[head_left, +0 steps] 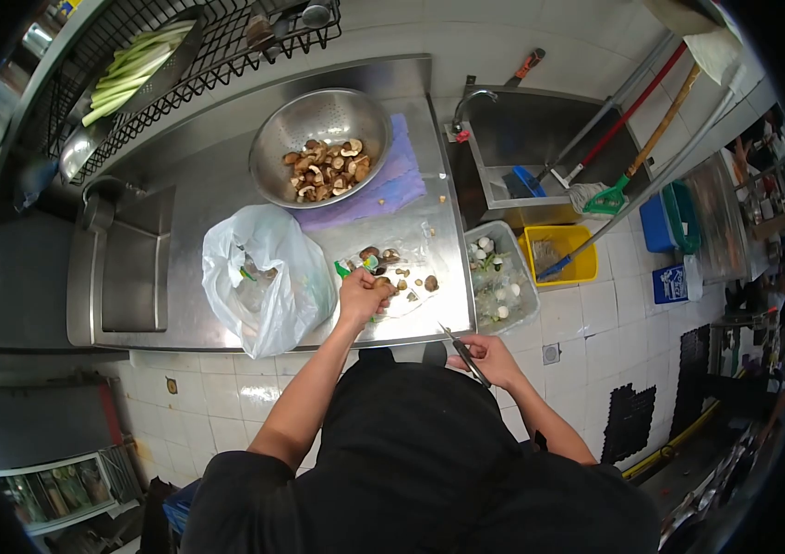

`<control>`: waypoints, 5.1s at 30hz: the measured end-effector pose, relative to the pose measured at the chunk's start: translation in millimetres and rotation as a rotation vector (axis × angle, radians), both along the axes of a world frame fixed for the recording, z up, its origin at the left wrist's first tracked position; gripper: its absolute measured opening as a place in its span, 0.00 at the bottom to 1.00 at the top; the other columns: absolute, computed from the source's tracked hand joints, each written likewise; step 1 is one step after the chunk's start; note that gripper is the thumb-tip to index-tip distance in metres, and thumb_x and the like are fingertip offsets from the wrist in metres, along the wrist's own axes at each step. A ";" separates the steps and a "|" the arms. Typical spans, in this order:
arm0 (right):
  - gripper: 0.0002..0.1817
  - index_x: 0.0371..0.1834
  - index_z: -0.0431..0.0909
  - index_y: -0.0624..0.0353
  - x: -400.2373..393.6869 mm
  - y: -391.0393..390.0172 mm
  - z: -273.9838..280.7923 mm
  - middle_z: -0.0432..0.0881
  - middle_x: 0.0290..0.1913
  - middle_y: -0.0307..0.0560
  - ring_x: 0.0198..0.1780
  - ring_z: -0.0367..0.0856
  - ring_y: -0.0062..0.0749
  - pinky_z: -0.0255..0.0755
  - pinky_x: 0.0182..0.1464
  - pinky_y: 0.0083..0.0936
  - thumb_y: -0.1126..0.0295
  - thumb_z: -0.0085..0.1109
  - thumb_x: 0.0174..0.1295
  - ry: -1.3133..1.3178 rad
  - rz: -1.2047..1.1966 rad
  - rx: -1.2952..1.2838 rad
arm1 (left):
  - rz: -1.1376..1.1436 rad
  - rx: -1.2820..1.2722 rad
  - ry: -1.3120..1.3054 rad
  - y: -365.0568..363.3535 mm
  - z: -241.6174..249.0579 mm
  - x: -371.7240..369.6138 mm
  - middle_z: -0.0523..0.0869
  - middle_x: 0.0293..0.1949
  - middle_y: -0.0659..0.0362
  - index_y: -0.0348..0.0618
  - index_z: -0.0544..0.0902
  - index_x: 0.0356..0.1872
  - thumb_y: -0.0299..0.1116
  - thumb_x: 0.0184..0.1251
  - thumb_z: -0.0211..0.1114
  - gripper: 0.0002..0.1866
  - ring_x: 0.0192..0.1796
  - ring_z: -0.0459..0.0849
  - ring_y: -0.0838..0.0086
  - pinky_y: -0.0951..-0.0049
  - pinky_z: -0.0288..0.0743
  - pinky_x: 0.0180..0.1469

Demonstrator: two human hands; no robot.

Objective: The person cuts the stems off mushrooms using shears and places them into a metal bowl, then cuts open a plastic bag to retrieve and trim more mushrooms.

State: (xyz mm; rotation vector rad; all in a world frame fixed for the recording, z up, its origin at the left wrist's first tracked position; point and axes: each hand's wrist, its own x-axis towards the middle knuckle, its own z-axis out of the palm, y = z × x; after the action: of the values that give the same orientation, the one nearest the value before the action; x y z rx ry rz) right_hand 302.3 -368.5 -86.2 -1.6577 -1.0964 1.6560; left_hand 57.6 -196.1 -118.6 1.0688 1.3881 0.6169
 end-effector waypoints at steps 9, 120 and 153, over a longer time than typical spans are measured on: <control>0.29 0.57 0.77 0.65 -13.9 11.2 -6.4 0.73 0.26 0.27 0.29 0.68 0.11 0.63 0.32 0.16 0.57 0.76 0.59 0.108 -0.014 0.065 | -0.090 -0.044 -0.182 -1.7 14.8 -5.3 0.86 0.35 0.56 0.31 0.79 0.52 0.24 0.60 0.75 0.21 0.33 0.84 0.78 0.78 0.79 0.31; 0.30 0.49 0.81 0.66 -12.7 23.3 -7.1 0.81 0.24 0.44 0.23 0.75 0.26 0.71 0.29 0.26 0.55 0.79 0.51 -0.373 -0.084 0.265 | 0.121 0.049 -0.777 112.2 121.2 -5.9 0.87 0.43 0.48 0.32 0.77 0.51 0.34 0.77 0.58 0.13 0.43 0.90 0.63 0.66 0.86 0.50; 0.33 0.63 0.72 0.63 -27.3 16.4 16.2 0.80 0.45 0.51 0.49 0.81 0.46 0.78 0.48 0.40 0.64 0.70 0.54 -0.854 0.154 0.634 | 0.191 -0.221 -0.396 8.1 23.8 10.9 0.88 0.40 0.52 0.30 0.84 0.47 0.32 0.73 0.66 0.12 0.40 0.89 0.68 0.70 0.87 0.46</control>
State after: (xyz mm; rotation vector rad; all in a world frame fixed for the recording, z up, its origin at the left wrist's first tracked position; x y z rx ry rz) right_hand 274.9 -352.1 -70.1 -1.8551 -1.9260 0.4871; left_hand 68.5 -188.0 -94.9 0.6016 1.1826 0.7494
